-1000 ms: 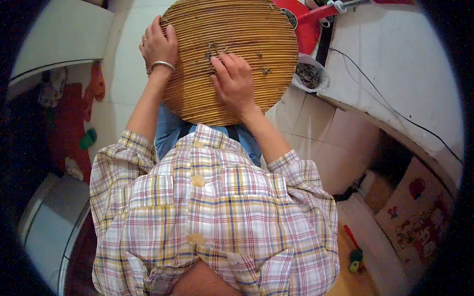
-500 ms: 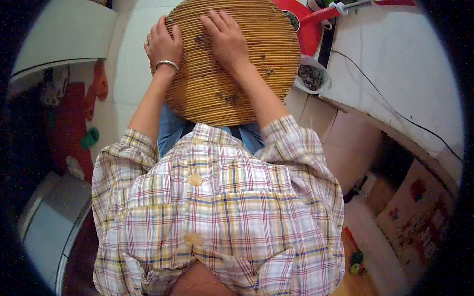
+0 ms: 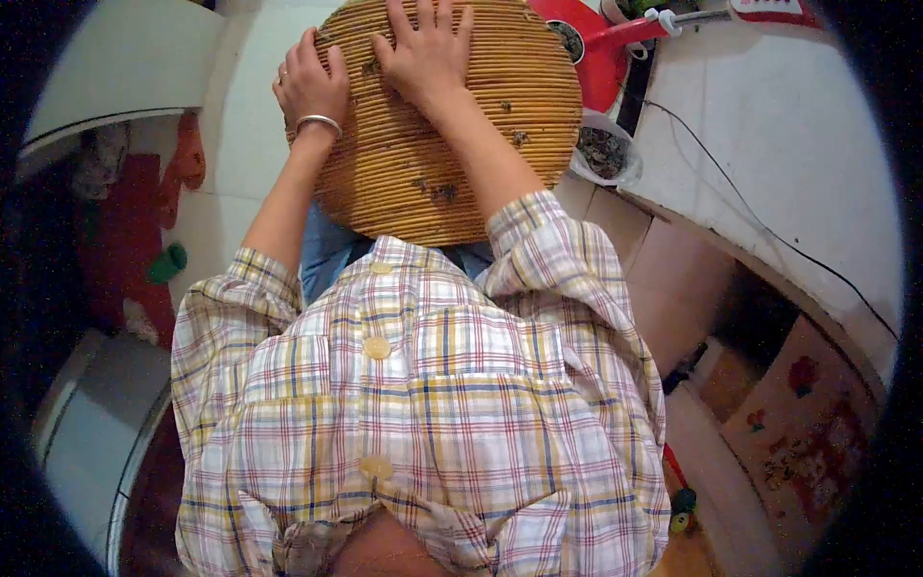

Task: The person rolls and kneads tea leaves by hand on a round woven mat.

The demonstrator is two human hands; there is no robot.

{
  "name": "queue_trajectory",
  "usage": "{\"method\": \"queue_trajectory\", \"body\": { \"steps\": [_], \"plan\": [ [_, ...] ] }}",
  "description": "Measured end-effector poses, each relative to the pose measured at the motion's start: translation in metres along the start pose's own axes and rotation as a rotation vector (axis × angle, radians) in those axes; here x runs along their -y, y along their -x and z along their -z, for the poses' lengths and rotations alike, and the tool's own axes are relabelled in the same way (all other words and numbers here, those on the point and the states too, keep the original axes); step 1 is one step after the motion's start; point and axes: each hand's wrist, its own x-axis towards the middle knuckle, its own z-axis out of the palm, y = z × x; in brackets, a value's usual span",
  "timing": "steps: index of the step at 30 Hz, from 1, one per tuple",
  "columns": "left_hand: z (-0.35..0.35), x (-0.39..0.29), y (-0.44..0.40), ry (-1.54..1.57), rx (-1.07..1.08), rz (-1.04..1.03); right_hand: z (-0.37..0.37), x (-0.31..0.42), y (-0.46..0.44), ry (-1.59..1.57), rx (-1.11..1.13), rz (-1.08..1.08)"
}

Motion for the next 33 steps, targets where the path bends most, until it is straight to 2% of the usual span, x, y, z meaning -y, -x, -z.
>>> {"method": "queue_trajectory", "body": {
  "steps": [3,9,12,14,20,22,24,25,27,31,33],
  "plan": [
    [0.003,-0.002,0.0,-0.06,0.039,0.006,-0.009,-0.003,0.001,-0.158,0.006,-0.013],
    [0.005,-0.005,0.002,-0.037,0.042,0.007,0.037,-0.004,0.09,-0.153,0.182,-0.045],
    [0.006,-0.008,0.003,-0.051,0.033,-0.007,0.041,-0.002,0.093,-0.116,0.158,-0.093],
    [0.004,-0.005,0.004,-0.06,0.038,-0.014,0.025,-0.004,0.076,-0.12,0.141,-0.077],
    [0.013,-0.012,0.002,-0.113,0.098,-0.018,-0.013,-0.01,0.002,-0.159,-0.092,-0.064],
    [0.019,-0.012,0.001,-0.103,0.113,-0.025,-0.011,-0.016,0.001,-0.149,-0.059,-0.073],
    [0.014,-0.009,0.003,-0.073,0.084,-0.056,0.007,-0.026,0.01,-0.346,0.067,-0.037],
    [0.011,-0.007,0.002,-0.069,0.083,-0.053,0.021,-0.033,0.02,-0.342,0.068,-0.034],
    [0.002,-0.001,0.001,-0.087,0.021,-0.06,0.053,-0.048,0.046,-0.722,0.07,-0.096],
    [0.001,-0.002,0.002,-0.111,0.034,-0.077,0.055,-0.069,0.101,-0.472,-0.008,-0.269],
    [0.009,-0.009,0.0,-0.107,0.07,-0.063,0.053,-0.048,0.1,-0.43,-0.018,-0.236]
  ]
}}
